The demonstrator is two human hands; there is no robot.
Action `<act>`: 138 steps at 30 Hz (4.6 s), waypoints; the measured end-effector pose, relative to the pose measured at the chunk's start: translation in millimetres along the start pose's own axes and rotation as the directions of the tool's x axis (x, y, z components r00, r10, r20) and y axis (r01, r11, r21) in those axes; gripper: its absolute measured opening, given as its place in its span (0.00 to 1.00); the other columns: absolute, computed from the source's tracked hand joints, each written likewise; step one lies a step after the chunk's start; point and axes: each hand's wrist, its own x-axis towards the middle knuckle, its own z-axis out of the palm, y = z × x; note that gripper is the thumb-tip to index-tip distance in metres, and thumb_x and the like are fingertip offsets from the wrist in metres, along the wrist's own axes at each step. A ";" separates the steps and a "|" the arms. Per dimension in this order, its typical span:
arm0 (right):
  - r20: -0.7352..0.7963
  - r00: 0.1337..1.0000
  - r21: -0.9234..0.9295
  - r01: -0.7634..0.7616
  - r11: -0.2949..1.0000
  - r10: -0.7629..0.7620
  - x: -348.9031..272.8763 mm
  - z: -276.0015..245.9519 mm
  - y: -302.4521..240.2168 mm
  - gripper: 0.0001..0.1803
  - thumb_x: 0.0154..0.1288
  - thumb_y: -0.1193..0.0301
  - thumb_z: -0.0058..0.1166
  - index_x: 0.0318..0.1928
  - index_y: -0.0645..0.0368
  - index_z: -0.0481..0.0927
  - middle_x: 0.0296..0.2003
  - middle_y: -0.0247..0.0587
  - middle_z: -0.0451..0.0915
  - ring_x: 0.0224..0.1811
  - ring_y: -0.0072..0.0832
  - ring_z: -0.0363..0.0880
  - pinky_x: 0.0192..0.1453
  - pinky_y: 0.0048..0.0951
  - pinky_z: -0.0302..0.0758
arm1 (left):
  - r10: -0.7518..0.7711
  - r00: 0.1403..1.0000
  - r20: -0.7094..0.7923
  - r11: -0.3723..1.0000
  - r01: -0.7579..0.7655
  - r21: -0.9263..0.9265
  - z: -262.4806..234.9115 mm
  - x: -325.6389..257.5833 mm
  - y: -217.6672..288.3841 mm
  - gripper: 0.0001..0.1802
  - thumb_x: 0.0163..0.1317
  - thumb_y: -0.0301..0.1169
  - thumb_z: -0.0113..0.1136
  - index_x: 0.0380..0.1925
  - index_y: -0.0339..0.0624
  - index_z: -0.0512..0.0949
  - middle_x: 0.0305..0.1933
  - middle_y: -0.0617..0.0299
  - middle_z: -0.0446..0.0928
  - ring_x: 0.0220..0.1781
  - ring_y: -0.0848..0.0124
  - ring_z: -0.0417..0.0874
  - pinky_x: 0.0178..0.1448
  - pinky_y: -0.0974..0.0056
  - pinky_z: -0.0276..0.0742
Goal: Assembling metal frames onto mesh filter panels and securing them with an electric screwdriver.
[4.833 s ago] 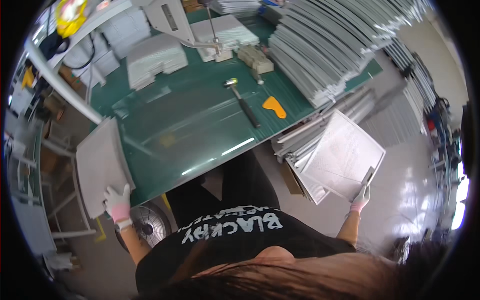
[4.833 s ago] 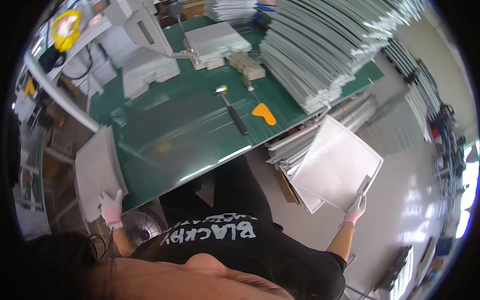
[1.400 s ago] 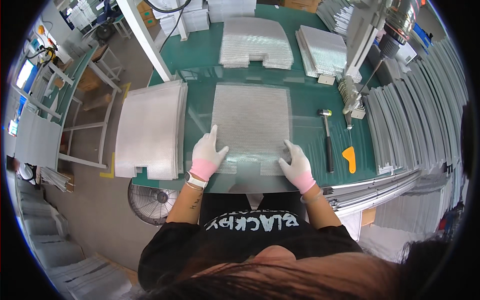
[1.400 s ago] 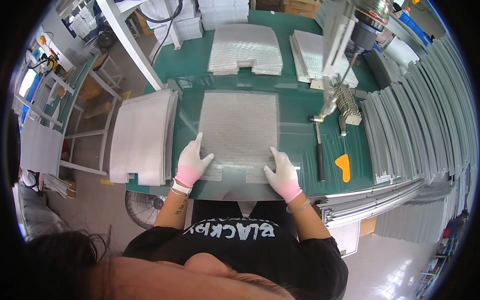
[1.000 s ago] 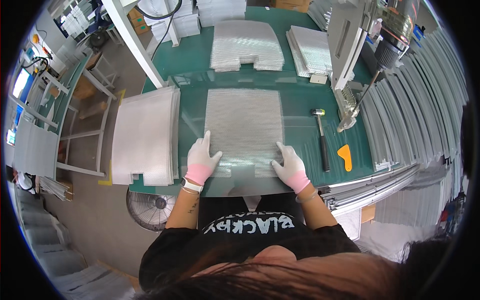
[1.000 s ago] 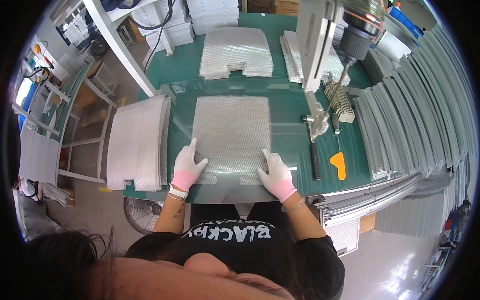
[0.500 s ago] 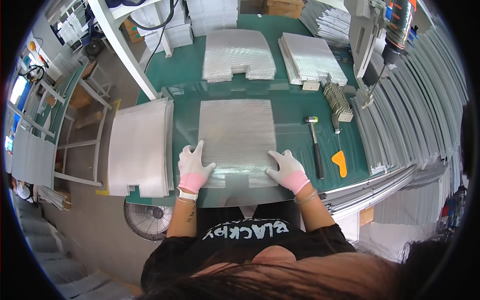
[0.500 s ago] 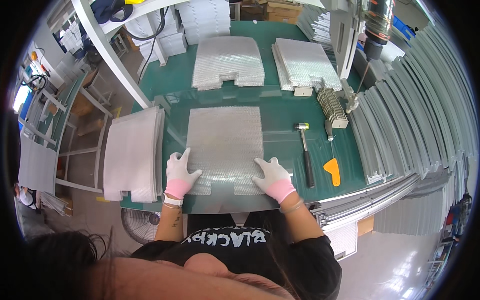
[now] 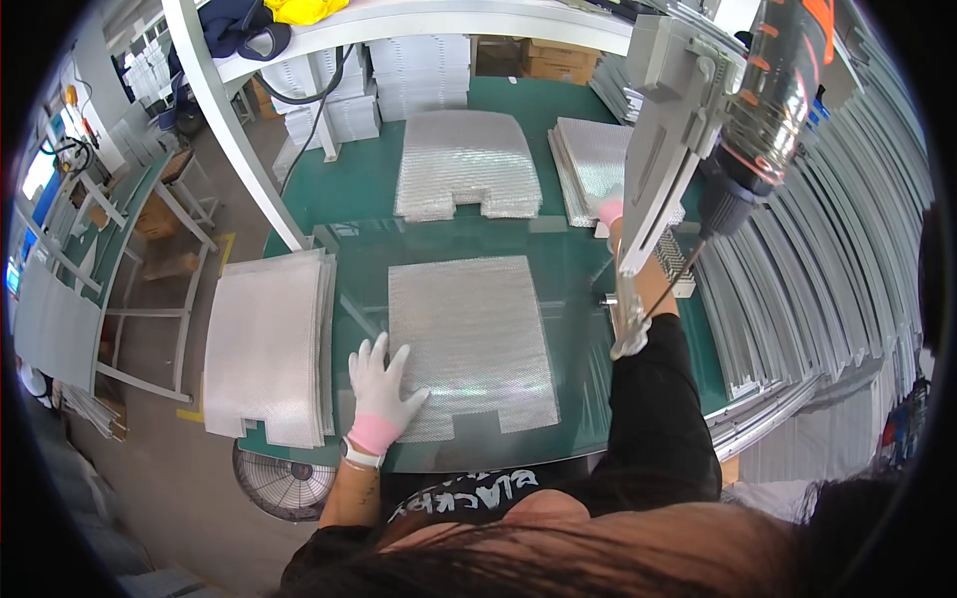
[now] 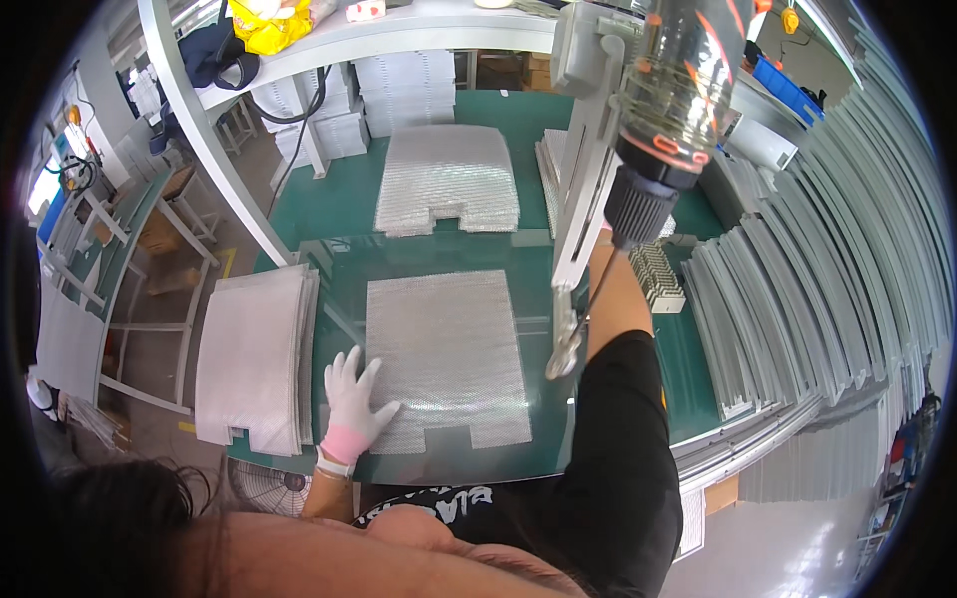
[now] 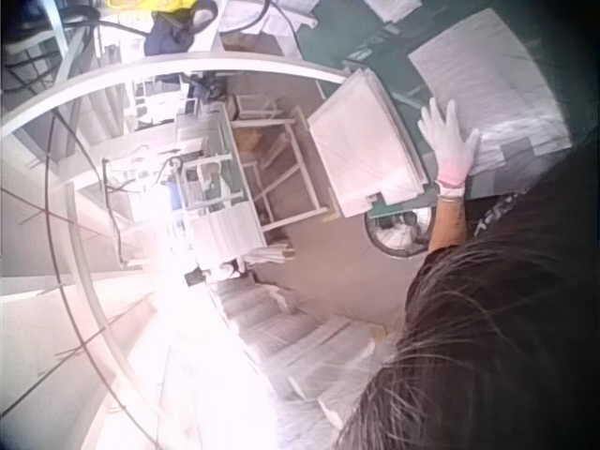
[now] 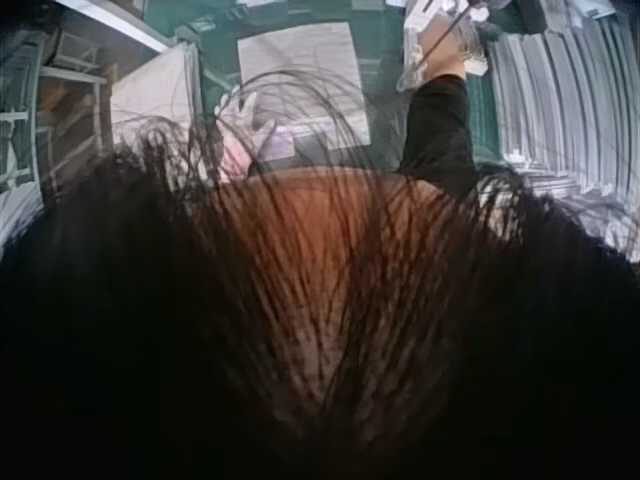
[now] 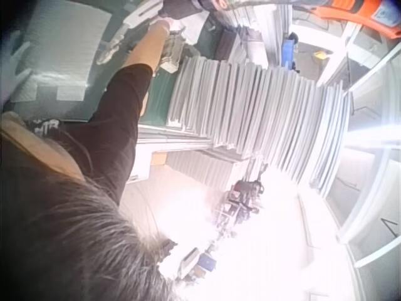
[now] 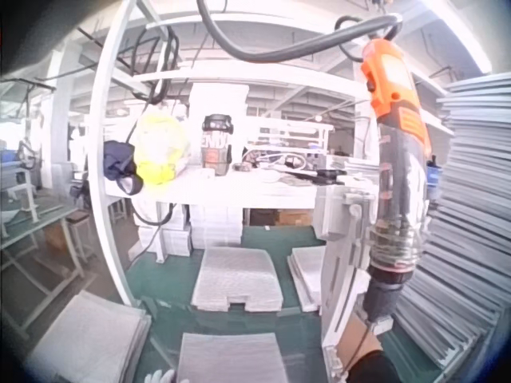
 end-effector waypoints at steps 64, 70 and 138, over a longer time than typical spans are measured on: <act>0.412 0.894 0.541 -0.082 0.837 -0.178 -338.7 -168.2 -39.6 0.43 0.56 0.60 0.63 0.70 0.59 0.60 0.42 0.58 0.82 0.40 0.49 0.83 0.44 0.41 0.79 | -0.151 0.988 -0.022 0.968 0.143 -0.205 4.7 -30.5 13.0 0.44 0.53 0.47 0.69 0.67 0.43 0.64 0.47 0.47 0.77 0.50 0.52 0.79 0.55 0.54 0.76; 0.442 0.887 0.428 -0.077 0.901 -0.135 -347.9 -144.3 -39.9 0.40 0.56 0.58 0.63 0.68 0.59 0.65 0.46 0.57 0.82 0.46 0.49 0.82 0.49 0.40 0.78 | -0.174 0.985 0.016 0.978 0.175 -0.117 19.8 -24.4 9.0 0.43 0.53 0.47 0.68 0.67 0.45 0.64 0.44 0.48 0.76 0.48 0.52 0.79 0.52 0.54 0.76; 0.833 0.462 0.411 -0.885 -0.219 -0.303 -514.0 -149.3 -44.7 0.14 0.75 0.67 0.46 0.50 0.66 0.77 0.35 0.39 0.83 0.29 0.23 0.81 0.33 0.23 0.79 | -0.240 0.821 0.518 -0.204 0.479 -0.854 97.3 -181.5 74.9 0.16 0.73 0.35 0.51 0.43 0.30 0.79 0.41 0.54 0.83 0.44 0.69 0.84 0.51 0.62 0.79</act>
